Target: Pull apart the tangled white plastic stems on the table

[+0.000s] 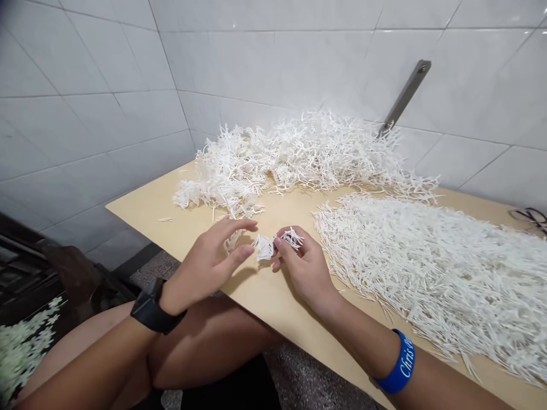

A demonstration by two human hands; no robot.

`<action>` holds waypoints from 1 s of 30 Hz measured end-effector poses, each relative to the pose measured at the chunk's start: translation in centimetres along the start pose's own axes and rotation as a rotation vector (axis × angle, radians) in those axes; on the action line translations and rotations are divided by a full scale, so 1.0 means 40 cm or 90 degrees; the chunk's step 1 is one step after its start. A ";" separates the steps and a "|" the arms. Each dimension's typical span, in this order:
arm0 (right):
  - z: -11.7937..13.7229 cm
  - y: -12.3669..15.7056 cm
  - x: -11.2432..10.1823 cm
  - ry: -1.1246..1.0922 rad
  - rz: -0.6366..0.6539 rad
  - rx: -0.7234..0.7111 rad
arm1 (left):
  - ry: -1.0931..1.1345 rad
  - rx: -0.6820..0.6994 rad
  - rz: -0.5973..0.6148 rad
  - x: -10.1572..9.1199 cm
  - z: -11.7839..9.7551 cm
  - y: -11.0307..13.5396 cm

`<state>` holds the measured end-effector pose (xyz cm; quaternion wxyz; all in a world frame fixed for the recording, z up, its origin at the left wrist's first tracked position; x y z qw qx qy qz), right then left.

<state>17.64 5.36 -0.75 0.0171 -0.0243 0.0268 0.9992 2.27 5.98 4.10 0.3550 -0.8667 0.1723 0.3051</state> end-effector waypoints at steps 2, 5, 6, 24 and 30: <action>0.011 0.007 0.003 -0.012 0.007 -0.014 | -0.010 -0.041 0.019 0.035 -0.005 0.000; 0.015 0.012 0.004 -0.006 0.003 -0.006 | -0.037 -0.065 0.041 0.066 -0.006 0.000; 0.011 0.012 0.005 -0.002 0.006 0.007 | -0.038 -0.065 0.040 0.070 -0.005 -0.001; 0.007 0.025 0.059 -0.145 0.193 -0.015 | 0.367 -0.125 -0.114 0.108 0.004 0.002; 0.009 0.052 0.094 -0.215 0.296 -0.009 | 0.457 -0.129 -0.087 0.124 -0.009 -0.008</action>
Point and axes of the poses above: each hand's wrist, its own y-axis away from the middle knuckle, its own x-axis out of the palm, z = x × y, the point moved 9 cm from there along -y, towards the middle knuckle, and after that the axes turned 10 degrees about x, right-handed, at the moved point
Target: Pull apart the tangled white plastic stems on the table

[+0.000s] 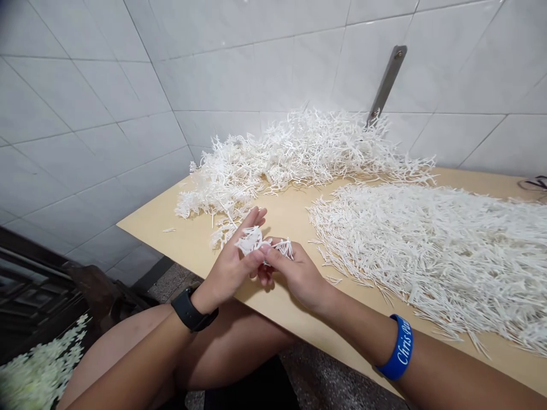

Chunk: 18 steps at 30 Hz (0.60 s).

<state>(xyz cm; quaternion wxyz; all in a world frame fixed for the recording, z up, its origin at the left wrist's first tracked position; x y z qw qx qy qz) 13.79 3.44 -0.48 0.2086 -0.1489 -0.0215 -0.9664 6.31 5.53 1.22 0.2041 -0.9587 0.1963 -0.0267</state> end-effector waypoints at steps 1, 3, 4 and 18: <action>-0.002 0.001 0.006 0.015 0.010 0.003 | -0.031 0.022 0.005 -0.001 -0.012 -0.002; -0.006 0.001 0.014 0.057 0.019 0.010 | -0.099 0.071 0.004 -0.005 -0.040 -0.006; -0.007 0.000 0.015 0.079 0.016 0.014 | -0.128 0.089 0.003 -0.006 -0.050 -0.008; -0.008 -0.008 0.006 0.228 -0.045 0.057 | 0.119 -0.136 0.176 0.044 0.033 0.010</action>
Point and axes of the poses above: each hand's wrist, its own y-axis away from the middle knuckle, its own x-axis out of the palm, z = x × y, the point moved 9 cm from there along -y, towards the middle knuckle, and after that the axes turned 10 degrees about x, right-handed, at the moved point
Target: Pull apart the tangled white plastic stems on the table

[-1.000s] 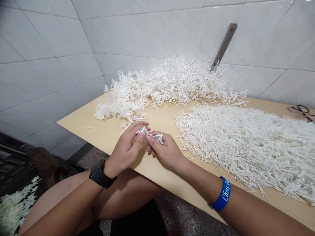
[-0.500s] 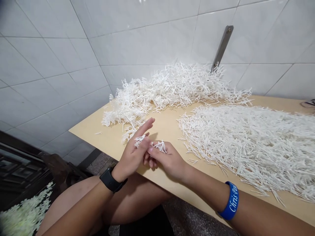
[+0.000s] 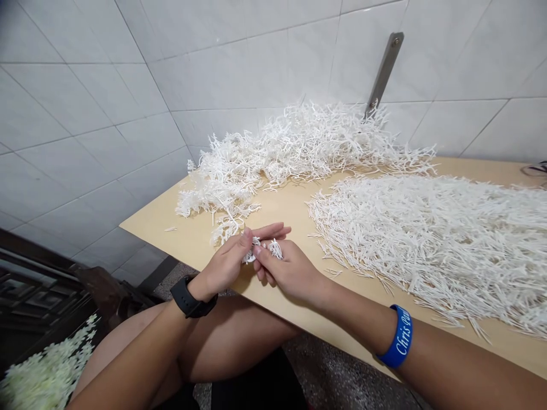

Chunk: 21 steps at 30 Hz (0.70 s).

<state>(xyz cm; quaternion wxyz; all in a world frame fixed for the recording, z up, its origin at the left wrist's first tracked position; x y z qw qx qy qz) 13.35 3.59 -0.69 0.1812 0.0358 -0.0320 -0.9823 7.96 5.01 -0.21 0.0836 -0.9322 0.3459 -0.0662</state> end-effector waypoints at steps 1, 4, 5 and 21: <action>0.006 0.003 -0.001 0.010 -0.007 -0.010 | 0.003 -0.002 -0.018 -0.007 0.003 -0.002; 0.026 0.011 -0.002 0.027 -0.020 -0.051 | 0.028 -0.012 -0.070 -0.024 0.017 -0.006; 0.030 0.013 -0.003 0.030 -0.025 -0.058 | 0.048 -0.018 -0.080 -0.026 0.024 -0.008; 0.039 0.018 -0.053 0.016 -0.110 -0.080 | 0.230 -0.031 -0.315 -0.119 0.059 -0.020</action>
Point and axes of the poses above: each hand's wrist, its own y-axis away from the middle knuckle, its own x-axis out of the palm, z = x × y, the point moved 9 cm from there along -y, towards the middle knuckle, and after that the axes turned 10 degrees about x, right-handed, at the moved point
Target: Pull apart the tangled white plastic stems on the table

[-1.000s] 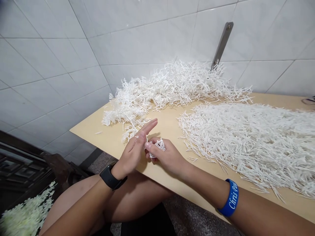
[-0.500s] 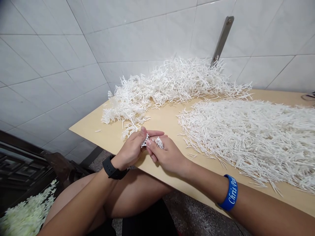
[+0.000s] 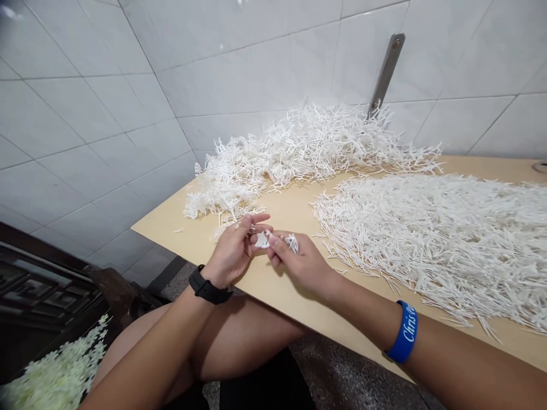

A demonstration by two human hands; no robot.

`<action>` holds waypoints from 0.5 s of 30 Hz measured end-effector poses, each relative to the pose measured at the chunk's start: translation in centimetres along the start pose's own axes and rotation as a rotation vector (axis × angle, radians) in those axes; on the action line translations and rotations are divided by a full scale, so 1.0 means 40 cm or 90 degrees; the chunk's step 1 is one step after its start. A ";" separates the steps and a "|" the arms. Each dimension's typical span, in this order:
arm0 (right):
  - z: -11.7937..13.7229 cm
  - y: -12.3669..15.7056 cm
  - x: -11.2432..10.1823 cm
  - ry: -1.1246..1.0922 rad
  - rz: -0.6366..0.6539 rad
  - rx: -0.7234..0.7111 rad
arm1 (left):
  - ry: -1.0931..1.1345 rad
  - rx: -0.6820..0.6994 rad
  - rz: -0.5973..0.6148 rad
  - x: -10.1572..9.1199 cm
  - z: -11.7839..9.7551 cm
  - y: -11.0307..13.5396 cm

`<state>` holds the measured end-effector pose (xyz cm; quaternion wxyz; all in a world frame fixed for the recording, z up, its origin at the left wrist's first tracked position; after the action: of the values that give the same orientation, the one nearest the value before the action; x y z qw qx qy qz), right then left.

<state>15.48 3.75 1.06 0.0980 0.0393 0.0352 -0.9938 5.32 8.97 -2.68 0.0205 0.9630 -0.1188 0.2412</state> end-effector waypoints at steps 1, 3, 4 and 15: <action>-0.006 -0.007 -0.015 0.002 -0.034 0.002 | -0.012 0.005 0.020 0.011 0.002 0.002; -0.018 -0.017 -0.040 0.013 -0.091 0.018 | -0.029 0.022 0.040 0.025 0.004 0.005; -0.025 -0.020 -0.048 0.018 -0.112 0.031 | -0.040 0.034 0.045 0.029 0.003 0.005; -0.047 -0.029 -0.040 0.070 -0.095 0.055 | -0.185 0.099 0.117 0.076 0.002 0.008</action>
<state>16.93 5.33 -0.61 0.0195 0.0949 0.0006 -0.9953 7.89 7.98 -1.32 -0.0936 0.9714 -0.1890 0.1086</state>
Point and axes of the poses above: each hand's wrist, its own y-axis away from the middle knuckle, its own x-axis out of the palm, z = x × y, the point moved 9 cm from there along -y, towards the middle knuckle, and after that the axes turned 10 degrees about x, right-handed, at the moved point
